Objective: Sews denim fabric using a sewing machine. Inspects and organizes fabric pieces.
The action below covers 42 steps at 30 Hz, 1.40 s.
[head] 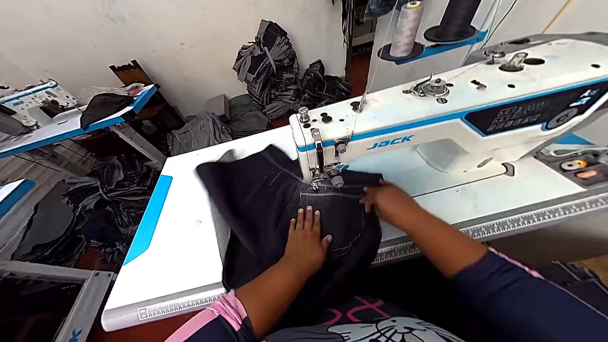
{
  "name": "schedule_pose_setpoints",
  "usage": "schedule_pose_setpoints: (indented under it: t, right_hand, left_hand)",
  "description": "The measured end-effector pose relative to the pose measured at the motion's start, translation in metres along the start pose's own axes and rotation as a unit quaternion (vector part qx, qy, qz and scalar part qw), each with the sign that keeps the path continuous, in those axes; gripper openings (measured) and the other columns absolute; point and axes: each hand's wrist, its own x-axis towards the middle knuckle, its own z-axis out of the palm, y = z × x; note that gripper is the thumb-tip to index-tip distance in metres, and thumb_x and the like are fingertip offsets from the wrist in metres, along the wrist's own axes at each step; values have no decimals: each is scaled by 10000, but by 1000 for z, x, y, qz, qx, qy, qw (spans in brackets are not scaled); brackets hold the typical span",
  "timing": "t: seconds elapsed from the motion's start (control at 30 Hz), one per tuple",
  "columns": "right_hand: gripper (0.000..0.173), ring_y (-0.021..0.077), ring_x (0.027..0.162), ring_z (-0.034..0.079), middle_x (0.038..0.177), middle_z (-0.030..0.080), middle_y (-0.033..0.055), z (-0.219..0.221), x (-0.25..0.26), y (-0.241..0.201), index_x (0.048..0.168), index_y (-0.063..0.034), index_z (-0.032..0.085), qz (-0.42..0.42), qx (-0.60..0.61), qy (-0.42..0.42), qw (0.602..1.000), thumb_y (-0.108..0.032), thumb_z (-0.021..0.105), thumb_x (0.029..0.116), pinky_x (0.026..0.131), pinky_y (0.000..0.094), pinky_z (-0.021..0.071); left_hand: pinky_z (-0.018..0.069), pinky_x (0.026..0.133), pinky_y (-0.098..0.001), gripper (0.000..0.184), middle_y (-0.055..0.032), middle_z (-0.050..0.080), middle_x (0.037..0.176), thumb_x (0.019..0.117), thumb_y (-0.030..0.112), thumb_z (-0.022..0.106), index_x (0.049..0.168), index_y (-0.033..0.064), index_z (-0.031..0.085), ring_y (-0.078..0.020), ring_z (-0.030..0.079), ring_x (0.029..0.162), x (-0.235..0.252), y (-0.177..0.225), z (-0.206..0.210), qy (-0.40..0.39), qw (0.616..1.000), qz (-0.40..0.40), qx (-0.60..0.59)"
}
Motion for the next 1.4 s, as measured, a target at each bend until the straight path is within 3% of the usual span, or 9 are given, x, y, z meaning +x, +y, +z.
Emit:
schedule_pose_setpoints:
  t: [0.1,0.2,0.27,0.33,0.4,0.57,0.97,1.13,1.4]
  right_hand:
    - [227,458,1347,528,1233,706,227,-21,21,-40,1083,2,771,89,-26,-68,993,14,584,955,1191,693,228]
    - [446,375,1553,247,1617,420,111,15,19,-85,1479,-96,553,76,47,-69,994,-288,457,1088,1198,731,73]
    - [663,376,1586,120,1689,292,57,45,18,-73,1591,-194,400,36,25,-68,997,-567,439,1043,1149,794,7]
    - [732,398,1575,154,1677,320,56,47,24,-49,1579,-222,425,-27,17,-67,997,-635,512,981,1129,819,29]
    - [750,409,1560,206,1668,339,66,42,28,-28,1564,-220,454,-80,10,-78,994,-637,562,950,1133,814,46]
    - [771,425,1539,259,1659,357,64,33,30,-4,1557,-225,467,-107,-14,-70,992,-686,516,942,1129,814,52]
    - [776,408,1573,152,1691,287,24,22,31,-14,1588,-248,409,-87,3,-137,987,-650,566,942,1141,793,-15]
    - [676,370,1595,-5,1728,162,-12,14,23,-42,1628,-282,304,4,-13,-194,981,-565,462,1034,1134,800,-28]
    - [638,346,1598,21,1711,230,-30,23,37,-29,1619,-293,327,-3,-9,-156,988,-587,369,1055,1136,797,-52]
  left_hand:
    - [296,1193,-558,641,-181,279,1672,1101,435,402,1591,27,334,-378,291,1530,7,4,-10,11,999,42,22]
    - [322,1174,-551,592,-114,507,1553,993,455,631,1446,76,585,-317,427,1464,23,-42,11,148,974,163,-56]
    - [307,1166,-613,594,-127,561,1502,895,431,761,1364,80,663,-328,450,1452,27,-53,24,222,952,175,-118]
    - [148,1228,-652,720,-164,455,1582,827,487,818,1383,71,626,-337,313,1536,26,-39,23,208,962,112,-139]
    - [104,1256,-608,751,-174,397,1615,840,532,791,1385,56,589,-309,251,1564,26,-22,20,172,973,66,-142]
    - [182,1261,-543,554,-188,449,1581,935,404,727,1319,16,634,-311,328,1534,36,-23,14,179,962,109,-178]
    - [222,1251,-547,609,-212,520,1514,805,379,865,1213,-30,674,-329,389,1500,33,-24,17,217,951,104,-196]
    - [222,1256,-516,628,-197,503,1535,790,392,876,1210,-29,672,-306,369,1514,35,-28,19,215,953,101,-190]
    - [218,1263,-482,606,-204,471,1558,796,454,857,1085,-39,658,-296,360,1520,54,-32,7,206,962,70,-164]
